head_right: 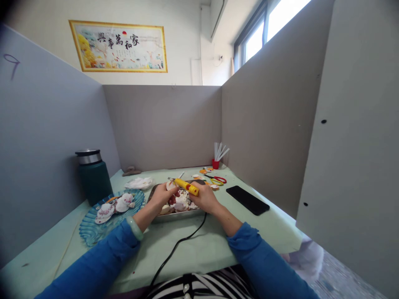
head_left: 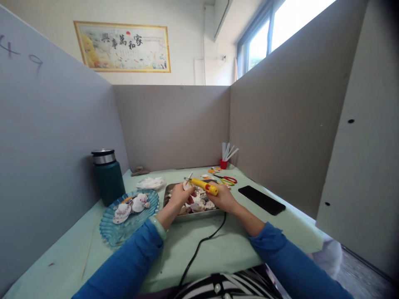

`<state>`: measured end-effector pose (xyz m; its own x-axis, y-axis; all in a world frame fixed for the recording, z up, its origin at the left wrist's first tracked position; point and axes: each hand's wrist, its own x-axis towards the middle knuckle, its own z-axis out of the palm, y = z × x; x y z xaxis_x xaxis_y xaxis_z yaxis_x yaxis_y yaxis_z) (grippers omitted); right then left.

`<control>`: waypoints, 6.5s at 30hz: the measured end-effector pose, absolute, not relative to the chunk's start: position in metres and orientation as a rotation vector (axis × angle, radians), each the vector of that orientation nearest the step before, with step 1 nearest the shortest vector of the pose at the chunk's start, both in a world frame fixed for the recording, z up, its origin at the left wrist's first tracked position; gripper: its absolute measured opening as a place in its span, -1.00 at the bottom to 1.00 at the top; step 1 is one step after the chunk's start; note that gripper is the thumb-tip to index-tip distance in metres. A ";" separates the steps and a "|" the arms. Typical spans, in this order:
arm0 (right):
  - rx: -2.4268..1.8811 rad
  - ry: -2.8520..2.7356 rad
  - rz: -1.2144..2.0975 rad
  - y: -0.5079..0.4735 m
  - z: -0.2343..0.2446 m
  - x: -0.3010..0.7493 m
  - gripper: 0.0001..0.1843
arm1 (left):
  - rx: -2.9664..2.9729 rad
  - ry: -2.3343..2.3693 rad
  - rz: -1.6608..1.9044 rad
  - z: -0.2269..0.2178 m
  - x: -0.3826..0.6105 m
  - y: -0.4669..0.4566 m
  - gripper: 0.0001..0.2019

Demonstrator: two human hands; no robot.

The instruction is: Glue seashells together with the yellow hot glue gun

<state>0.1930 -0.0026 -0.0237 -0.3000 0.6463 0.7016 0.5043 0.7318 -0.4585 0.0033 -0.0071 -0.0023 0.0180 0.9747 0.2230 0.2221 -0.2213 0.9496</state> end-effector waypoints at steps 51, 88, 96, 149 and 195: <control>-0.892 -1.971 0.162 -0.005 -0.021 0.192 -0.95 | 1.581 1.337 1.225 -0.002 0.004 -0.006 -0.86; -0.897 -1.977 0.142 -0.004 -0.022 0.192 -0.95 | 1.569 1.321 1.216 -0.001 0.004 -0.008 -0.85; -0.882 -1.977 0.159 -0.003 -0.023 0.193 -0.95 | 1.561 1.304 1.237 -0.003 0.003 -0.005 -0.87; -0.899 -1.958 0.116 -0.003 -0.024 0.193 -0.93 | 1.535 1.285 1.291 -0.004 0.004 -0.005 -0.85; -0.879 -1.967 0.118 -0.004 -0.022 0.192 -0.94 | 1.527 1.272 1.286 -0.004 0.004 -0.006 -0.87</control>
<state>0.1920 -0.0038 -0.0225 -0.2955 0.6225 0.7247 0.5318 0.7374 -0.4165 0.0036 -0.0059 -0.0036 -0.0012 0.9743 0.2251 0.2146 -0.2196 0.9517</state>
